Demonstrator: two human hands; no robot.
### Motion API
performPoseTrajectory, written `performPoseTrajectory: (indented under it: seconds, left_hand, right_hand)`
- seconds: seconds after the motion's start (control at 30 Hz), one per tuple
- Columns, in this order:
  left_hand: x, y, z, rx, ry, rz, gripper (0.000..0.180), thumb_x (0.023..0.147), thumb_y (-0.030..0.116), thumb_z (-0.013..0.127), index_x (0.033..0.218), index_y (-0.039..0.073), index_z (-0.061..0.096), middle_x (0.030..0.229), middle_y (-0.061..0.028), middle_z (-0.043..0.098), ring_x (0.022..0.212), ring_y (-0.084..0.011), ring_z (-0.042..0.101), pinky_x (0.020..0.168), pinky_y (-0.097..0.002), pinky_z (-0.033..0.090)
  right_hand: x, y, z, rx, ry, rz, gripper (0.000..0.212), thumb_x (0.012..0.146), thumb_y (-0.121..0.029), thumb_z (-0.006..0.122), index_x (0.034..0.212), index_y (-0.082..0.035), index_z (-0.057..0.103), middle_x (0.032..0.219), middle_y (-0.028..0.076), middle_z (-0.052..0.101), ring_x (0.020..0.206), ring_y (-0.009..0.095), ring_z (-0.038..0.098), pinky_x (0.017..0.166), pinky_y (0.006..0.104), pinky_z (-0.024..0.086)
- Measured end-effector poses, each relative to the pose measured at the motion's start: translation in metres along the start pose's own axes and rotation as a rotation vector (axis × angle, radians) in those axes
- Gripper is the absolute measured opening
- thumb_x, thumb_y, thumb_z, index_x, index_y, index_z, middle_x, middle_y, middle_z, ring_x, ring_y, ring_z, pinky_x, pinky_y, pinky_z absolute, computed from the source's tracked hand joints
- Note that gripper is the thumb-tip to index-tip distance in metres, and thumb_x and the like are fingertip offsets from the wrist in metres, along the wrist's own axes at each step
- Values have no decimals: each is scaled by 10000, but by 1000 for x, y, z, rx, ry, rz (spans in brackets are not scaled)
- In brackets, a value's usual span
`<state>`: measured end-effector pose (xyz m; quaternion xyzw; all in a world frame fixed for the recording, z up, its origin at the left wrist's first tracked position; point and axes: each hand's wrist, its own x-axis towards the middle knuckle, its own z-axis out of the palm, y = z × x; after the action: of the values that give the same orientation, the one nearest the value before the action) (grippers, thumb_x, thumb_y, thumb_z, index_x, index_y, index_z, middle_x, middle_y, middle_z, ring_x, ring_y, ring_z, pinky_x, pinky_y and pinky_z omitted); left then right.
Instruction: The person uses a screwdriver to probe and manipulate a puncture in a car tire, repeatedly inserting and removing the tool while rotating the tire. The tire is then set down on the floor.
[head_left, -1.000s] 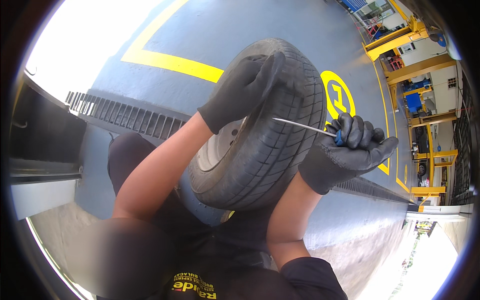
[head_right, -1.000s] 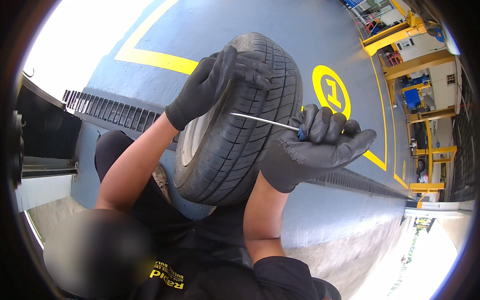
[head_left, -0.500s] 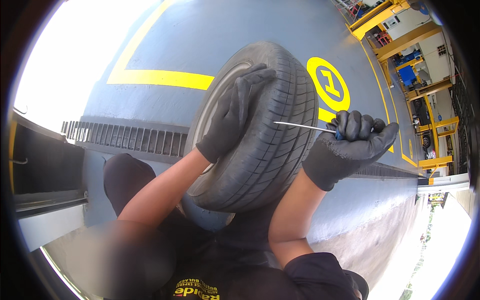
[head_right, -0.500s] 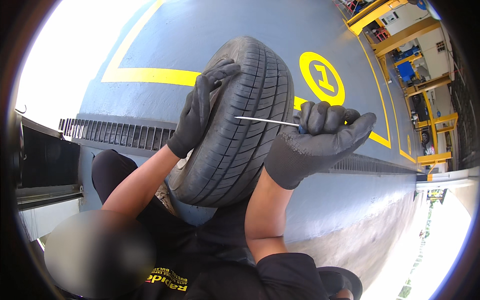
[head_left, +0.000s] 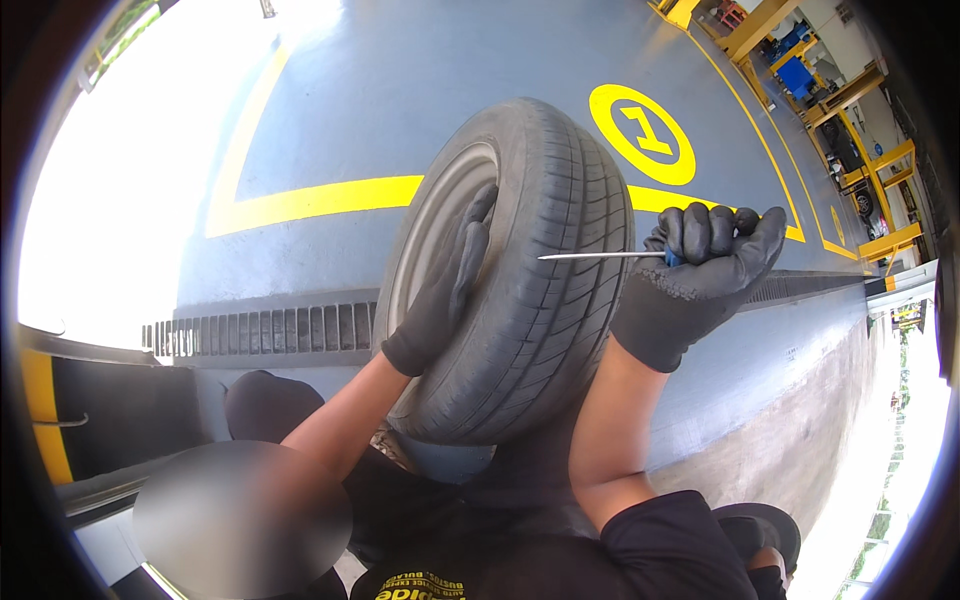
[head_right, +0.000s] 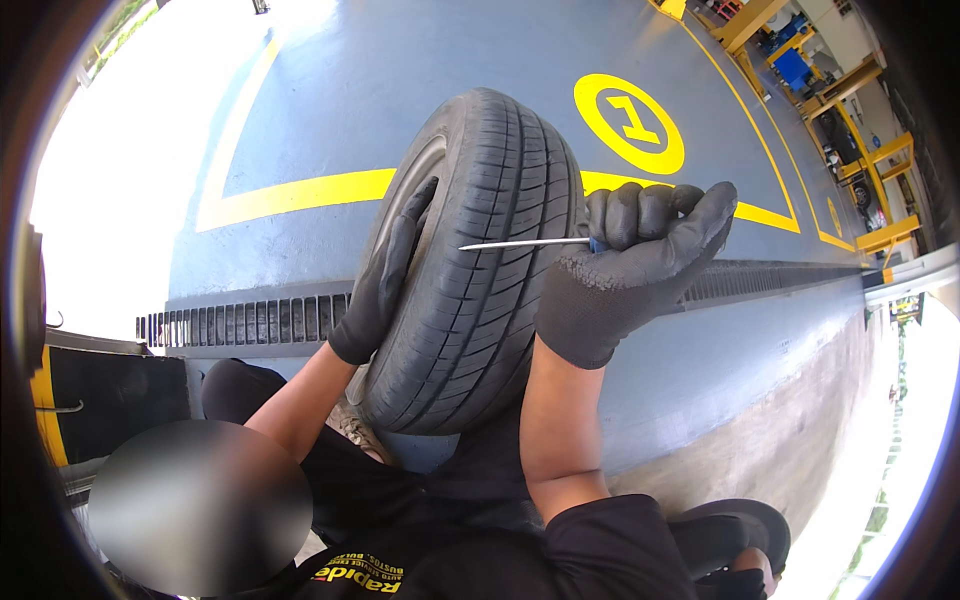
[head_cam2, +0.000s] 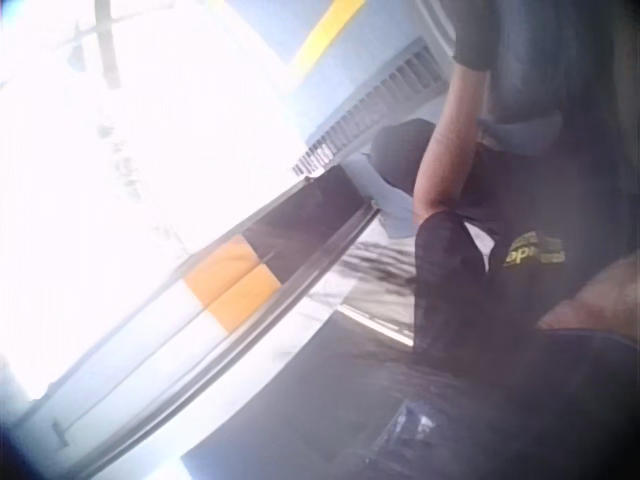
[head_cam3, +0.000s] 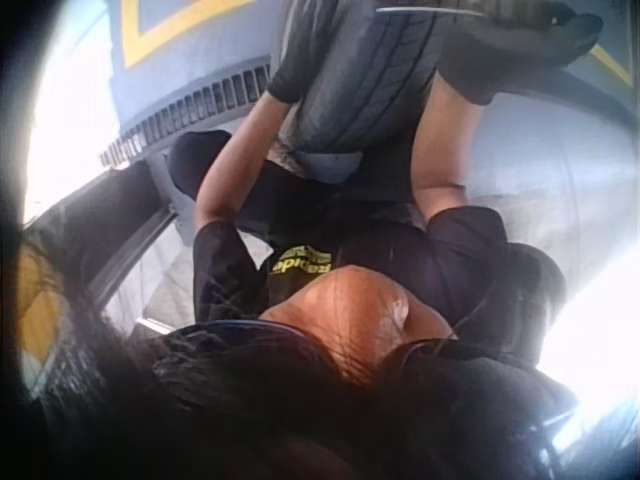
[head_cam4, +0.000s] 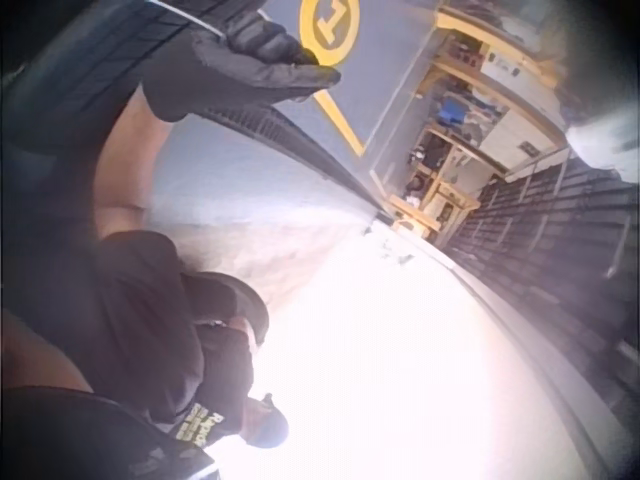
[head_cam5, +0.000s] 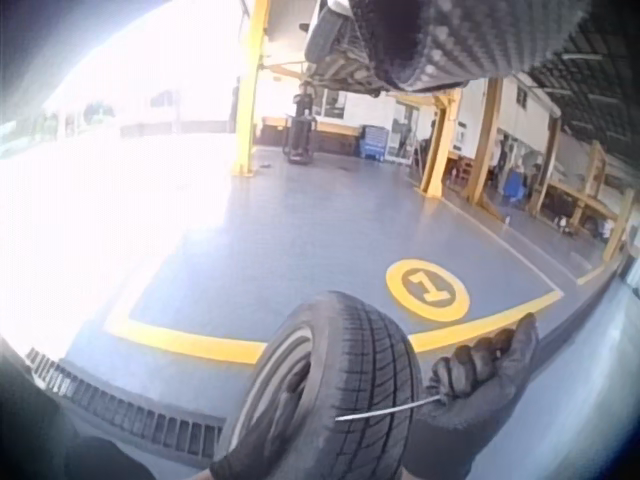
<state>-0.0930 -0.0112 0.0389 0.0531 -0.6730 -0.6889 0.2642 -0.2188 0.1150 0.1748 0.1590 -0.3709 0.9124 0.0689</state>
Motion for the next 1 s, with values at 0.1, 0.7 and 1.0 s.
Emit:
performPoseTrajectory:
  seconds: [0.1, 0.7, 1.0]
  left_hand:
    - [-3, 0, -1, -29, 69, -74, 619, 1131, 407, 277, 1604, 8, 251, 1659, -170, 278, 1554, -263, 229, 1276, -389, 160]
    - [-34, 16, -14, -335, 155, -152, 868, 1067, 643, 119, 1590, -39, 237, 1610, -251, 326, 1509, -297, 315, 1245, -400, 231]
    - [-50, 21, -9, -464, 97, -271, 870, 1065, 654, 146, 1572, -36, 300, 1515, -232, 465, 1399, -260, 463, 1197, -367, 318]
  right_hand:
    - [-3, -2, 3, 10, -24, -5, 314, 1083, -331, 484, 845, -143, 403, 619, -55, 213, 485, 50, 190, 451, 226, 186]
    - [-54, 17, 37, 267, 28, 258, 386, 1056, -406, 554, 825, -148, 383, 612, -38, 243, 491, 80, 210, 456, 264, 223]
    - [-48, -26, 50, 173, -126, 20, 264, 1074, -324, 468, 1011, -71, 512, 719, -7, 345, 592, 123, 333, 570, 294, 350]
